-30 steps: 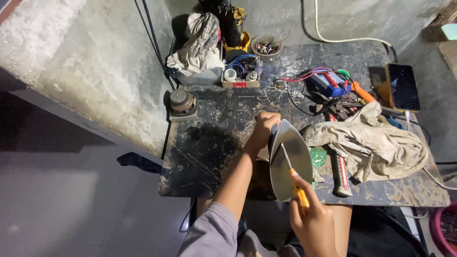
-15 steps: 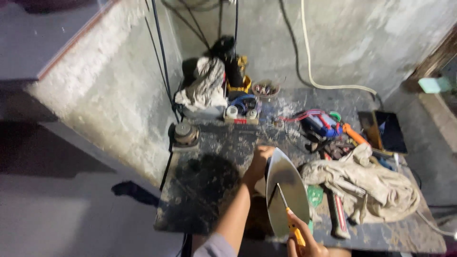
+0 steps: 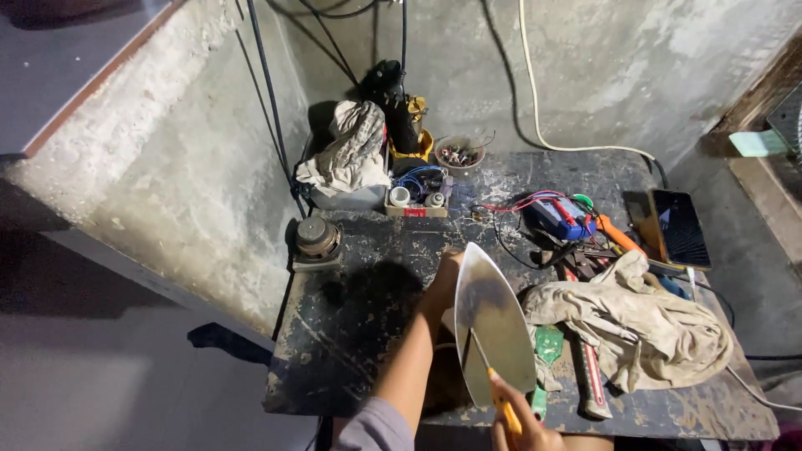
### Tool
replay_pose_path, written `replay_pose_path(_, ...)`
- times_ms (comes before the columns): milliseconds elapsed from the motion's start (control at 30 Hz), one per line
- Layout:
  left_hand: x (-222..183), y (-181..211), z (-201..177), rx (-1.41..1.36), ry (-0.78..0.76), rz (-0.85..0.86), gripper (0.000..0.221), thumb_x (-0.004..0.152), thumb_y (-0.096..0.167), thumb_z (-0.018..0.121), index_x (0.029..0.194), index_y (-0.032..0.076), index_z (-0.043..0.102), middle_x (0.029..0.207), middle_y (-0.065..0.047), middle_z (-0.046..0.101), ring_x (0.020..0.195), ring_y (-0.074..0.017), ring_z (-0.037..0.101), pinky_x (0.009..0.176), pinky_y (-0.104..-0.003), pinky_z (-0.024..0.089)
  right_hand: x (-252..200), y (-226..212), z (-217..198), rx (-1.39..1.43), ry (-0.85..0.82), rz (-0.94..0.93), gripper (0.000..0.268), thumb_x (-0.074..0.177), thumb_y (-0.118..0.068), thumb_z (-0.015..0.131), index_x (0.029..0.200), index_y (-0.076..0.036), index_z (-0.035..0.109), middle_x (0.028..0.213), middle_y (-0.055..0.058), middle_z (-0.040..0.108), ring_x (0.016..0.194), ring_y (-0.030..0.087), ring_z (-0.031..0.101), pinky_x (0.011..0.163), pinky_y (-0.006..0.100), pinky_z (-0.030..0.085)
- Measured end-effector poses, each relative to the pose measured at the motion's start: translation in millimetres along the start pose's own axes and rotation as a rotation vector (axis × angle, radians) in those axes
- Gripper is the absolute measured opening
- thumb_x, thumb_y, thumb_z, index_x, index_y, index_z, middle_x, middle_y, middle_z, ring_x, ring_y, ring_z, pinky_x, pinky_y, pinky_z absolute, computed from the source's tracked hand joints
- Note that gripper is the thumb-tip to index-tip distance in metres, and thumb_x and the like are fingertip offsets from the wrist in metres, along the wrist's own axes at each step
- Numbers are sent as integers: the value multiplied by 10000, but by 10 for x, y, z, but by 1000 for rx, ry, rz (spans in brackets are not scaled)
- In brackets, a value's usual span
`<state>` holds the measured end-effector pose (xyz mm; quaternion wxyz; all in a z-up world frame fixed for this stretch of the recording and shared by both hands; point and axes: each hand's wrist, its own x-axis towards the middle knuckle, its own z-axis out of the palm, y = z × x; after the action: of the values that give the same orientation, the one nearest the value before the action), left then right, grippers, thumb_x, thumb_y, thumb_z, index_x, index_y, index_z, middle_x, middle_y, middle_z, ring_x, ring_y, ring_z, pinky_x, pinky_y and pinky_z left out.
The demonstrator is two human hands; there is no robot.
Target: The person is cleaning the soleplate of an electric iron by scraping off residue with a small tool and brushing away the debris.
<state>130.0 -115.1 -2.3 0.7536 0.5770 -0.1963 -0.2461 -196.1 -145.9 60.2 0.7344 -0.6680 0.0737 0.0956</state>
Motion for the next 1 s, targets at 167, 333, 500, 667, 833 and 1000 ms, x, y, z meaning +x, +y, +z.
replay_pose_path(167, -2, 189, 89, 427, -97, 146, 379, 922, 58, 407, 607, 259, 343, 568, 92, 360, 545, -43, 295, 525, -271, 221, 239, -1087, 330, -975, 682, 348, 566, 897, -412, 542, 1408, -640, 458, 589, 49, 752, 530, 234, 758, 527, 350, 610)
replay_pose_path(333, 38, 467, 169, 284, 31, -32, 384, 918, 173, 507, 574, 235, 349, 516, 79, 365, 482, -49, 314, 486, -297, 194, 113, -797, 374, -932, 856, 404, 531, 906, -372, 556, 1351, -661, 524, 576, 40, 710, 476, 190, 665, 547, 249, 503)
replay_pose_path(500, 6, 274, 124, 81, 209, -316, 489, 914, 320, 637, 531, 205, 356, 449, 62, 372, 402, -57, 337, 436, -330, 159, 7, -645, 231, -926, 866, 435, 544, 858, -363, 584, 1307, -671, 572, 572, -10, 724, 493, 122, 705, 552, 189, 485)
replay_pose_path(667, -121, 369, 146, -185, 145, -203, 192, 644, 236, 622, 605, 231, 435, 583, 76, 372, 488, -85, 352, 417, -286, 216, 125, -652, 11, -695, 730, 287, 592, 886, -265, 635, 1412, -530, 579, 589, 65, 723, 436, 141, 579, 589, 214, 450)
replay_pose_path(833, -198, 357, -60, -5, 175, -74, 133, 680, 196, 597, 605, 147, 499, 550, 17, 419, 451, -117, 388, 380, -301, 251, -43, -608, -18, -118, 774, 102, 558, 912, -40, 673, 1440, -221, 656, 962, 101, 672, 844, 205, 653, 757, 321, 489)
replay_pose_path(1000, 283, -92, -838, 571, 127, 464, 198, 724, 57, 654, 592, 149, 539, 553, 16, 479, 462, -100, 441, 412, -273, 321, -211, -379, -48, -21, 877, 86, 496, 865, -40, 745, 1353, -97, 676, 853, 227, 775, 623, 222, 534, 574, 277, 373)
